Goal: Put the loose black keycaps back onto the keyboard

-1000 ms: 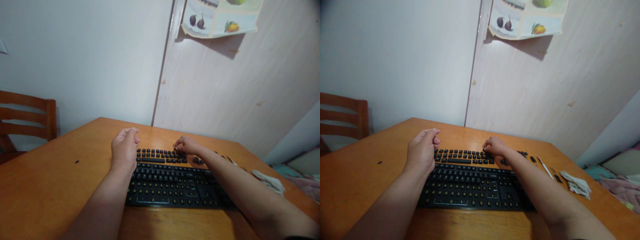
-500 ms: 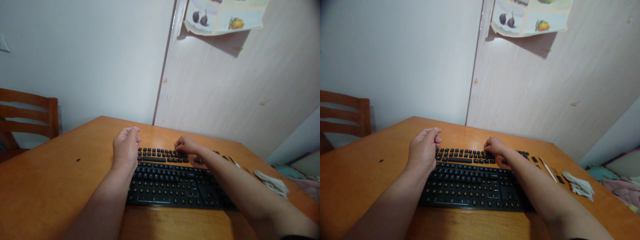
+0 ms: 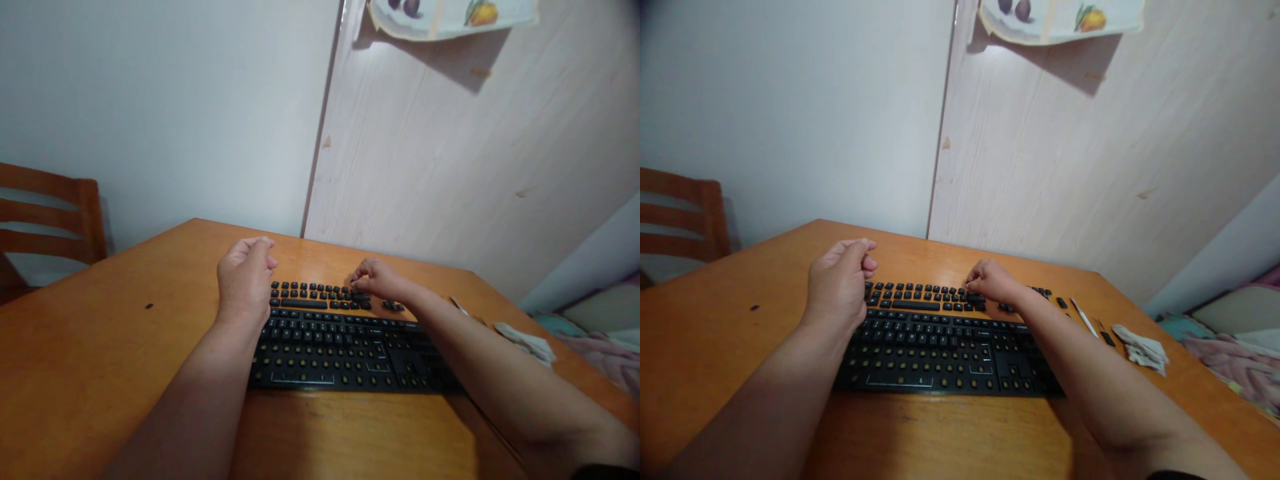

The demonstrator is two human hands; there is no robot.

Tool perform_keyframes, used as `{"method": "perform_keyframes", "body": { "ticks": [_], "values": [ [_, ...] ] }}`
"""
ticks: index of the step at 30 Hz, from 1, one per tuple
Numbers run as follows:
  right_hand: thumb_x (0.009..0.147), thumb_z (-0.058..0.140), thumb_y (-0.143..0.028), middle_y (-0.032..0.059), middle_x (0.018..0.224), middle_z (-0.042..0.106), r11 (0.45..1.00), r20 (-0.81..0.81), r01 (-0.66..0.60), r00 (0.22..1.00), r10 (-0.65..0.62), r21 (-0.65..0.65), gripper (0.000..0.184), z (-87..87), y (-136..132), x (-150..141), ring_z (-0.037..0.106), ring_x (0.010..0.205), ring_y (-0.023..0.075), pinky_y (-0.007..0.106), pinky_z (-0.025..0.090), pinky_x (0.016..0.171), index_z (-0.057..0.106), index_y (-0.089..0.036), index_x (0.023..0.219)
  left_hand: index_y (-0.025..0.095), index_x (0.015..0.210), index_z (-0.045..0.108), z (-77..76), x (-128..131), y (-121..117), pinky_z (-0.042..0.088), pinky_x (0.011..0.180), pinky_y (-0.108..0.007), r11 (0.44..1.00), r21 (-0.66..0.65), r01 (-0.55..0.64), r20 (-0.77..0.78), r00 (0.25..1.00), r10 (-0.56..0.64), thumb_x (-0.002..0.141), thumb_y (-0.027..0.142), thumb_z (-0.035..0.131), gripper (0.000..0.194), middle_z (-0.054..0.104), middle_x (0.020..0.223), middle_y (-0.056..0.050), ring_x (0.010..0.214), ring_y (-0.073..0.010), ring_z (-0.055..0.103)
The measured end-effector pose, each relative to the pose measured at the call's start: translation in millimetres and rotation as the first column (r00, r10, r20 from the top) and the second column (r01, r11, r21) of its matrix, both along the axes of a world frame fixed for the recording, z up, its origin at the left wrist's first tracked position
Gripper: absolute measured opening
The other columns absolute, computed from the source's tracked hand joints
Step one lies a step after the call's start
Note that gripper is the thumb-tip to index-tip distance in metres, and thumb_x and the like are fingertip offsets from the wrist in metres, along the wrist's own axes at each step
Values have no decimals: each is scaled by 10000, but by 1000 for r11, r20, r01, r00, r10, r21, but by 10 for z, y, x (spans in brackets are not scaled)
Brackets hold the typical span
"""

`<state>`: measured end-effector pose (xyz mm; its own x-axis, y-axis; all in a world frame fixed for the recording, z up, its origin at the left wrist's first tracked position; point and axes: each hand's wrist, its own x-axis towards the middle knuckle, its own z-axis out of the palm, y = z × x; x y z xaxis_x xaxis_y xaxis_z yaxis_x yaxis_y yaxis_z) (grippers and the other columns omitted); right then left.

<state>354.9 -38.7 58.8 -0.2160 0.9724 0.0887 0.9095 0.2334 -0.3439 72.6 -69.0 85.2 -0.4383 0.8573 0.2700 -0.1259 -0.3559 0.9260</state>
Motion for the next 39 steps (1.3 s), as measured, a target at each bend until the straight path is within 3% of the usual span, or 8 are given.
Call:
{"method": "perform_keyframes", "body": {
  "ticks": [3,6,13,23,39],
  "values": [
    [811,704,-255,56,889,715,981,7,-124,992,124,147,76,86,-329,-16,621,852,194,314,464,788,751,-197,801,170,775,620,1,7,-8,388,532,-225,1000,6,1,-6,1000,-1,751,385,593,217,555,577,22,527,-103,474],
    [852,697,-284,51,917,682,958,41,-200,980,195,205,91,127,-692,-63,601,906,200,345,454,849,729,-200,861,168,785,623,-6,17,-15,387,533,-226,1000,5,8,-7,1000,-8,759,382,590,218,557,586,20,532,-103,472],
    [886,692,-273,43,932,647,956,67,-221,975,212,193,83,50,-1224,-224,551,932,201,356,433,850,720,-222,945,166,784,638,-20,31,-9,367,523,-222,999,2,35,21,999,-35,758,361,609,199,552,583,21,536,-102,464],
    [908,660,-282,64,919,622,969,165,-191,972,165,157,112,-3,-1383,-398,513,924,223,370,414,821,729,-214,964,167,750,639,-18,23,-5,358,524,-218,999,7,41,31,999,-42,753,332,627,166,554,577,23,537,-101,460],
    [954,569,-264,64,860,641,964,278,-169,954,108,205,192,-77,-1471,-520,514,865,224,349,394,780,753,-217,921,172,741,627,-56,17,11,363,530,-225,998,28,51,-8,999,-51,770,364,617,195,553,590,22,533,-100,455]
  ]
}}
